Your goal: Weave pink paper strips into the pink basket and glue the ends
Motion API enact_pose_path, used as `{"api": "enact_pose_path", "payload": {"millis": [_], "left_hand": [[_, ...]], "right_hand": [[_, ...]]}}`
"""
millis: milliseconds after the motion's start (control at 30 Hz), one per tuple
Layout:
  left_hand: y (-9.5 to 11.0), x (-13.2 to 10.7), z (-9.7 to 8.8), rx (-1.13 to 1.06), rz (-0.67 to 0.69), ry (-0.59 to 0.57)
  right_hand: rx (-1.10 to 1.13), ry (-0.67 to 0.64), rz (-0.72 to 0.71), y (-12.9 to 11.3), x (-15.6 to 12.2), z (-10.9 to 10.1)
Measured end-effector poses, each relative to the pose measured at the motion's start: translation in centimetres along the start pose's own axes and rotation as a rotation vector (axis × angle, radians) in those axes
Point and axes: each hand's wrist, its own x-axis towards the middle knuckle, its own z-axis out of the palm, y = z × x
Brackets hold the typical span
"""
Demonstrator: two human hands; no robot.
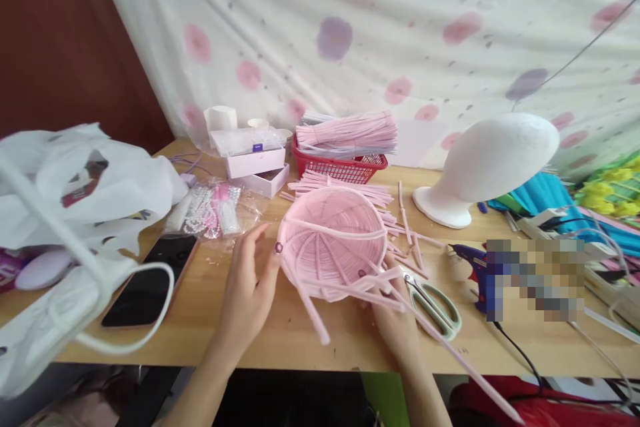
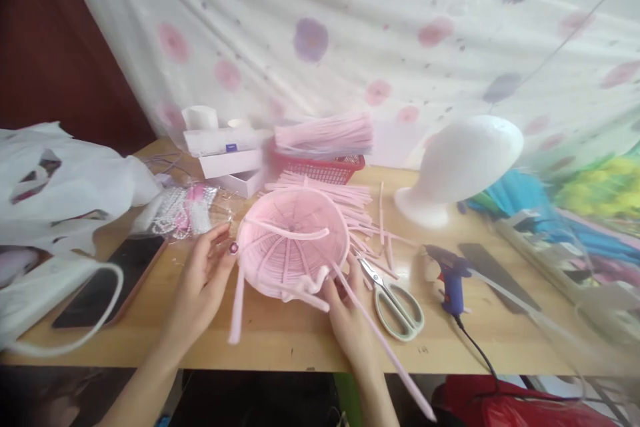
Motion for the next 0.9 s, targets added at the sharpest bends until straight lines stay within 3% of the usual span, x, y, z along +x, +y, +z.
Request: {"api": "enact_pose_path", "payload": {"millis": [67, 133, 167, 200, 267, 333, 400, 500, 667, 767, 900], "left_hand": [[-0.1, 0.2, -0.2, -0.038, -0.047, 0.044], [0.4, 0.4, -1.1, 0.056, 0.054, 0.148], [0.9, 0.5, -1.7, 0.096, 0.143, 0.147], [1.5, 0.6, -2.3, 0.108, 0.203, 0.083], [2.7, 1.0, -3.1, 0.083, 0.302, -0.165], [3.6, 1.8, -3.2, 0.110, 0.319, -0.418], [4.1, 2.9, -2.4, 0.208, 0.275, -0.603], [3.8, 4.6, -0.1, 0.380, 0.234, -0.775], [1.6, 5.9, 3.1, 0.660, 0.375, -0.875], [1.1, 5.8, 3.3, 0.745, 0.390, -0.876], [2.0, 5.7, 3.1, 0.809, 0.355, -0.884]], "right_hand": [[0.059, -0.022, 0.060, -0.2, -0.7, 0.3], [0.082, -0.027, 0.103, -0.3, -1.2, 0.6], [0.094, -0.026, 0.123, -0.4, -1.4, 0.8], [0.104, -0.026, 0.137, -0.4, -1.6, 1.0], [0.109, -0.020, 0.154, -0.6, -1.8, 1.2], [0.102, -0.016, 0.156, -0.7, -1.9, 1.5], [0.103, -0.025, 0.165, -0.8, -2.0, 1.7], [0.176, -0.106, 0.166, -1.0, -2.2, 1.8], [0.190, -0.147, 0.155, -1.1, -2.2, 1.4], [0.172, -0.162, 0.162, -0.9, -2.1, 1.2], [0.195, -0.174, 0.184, -0.9, -2.0, 1.3]]}}
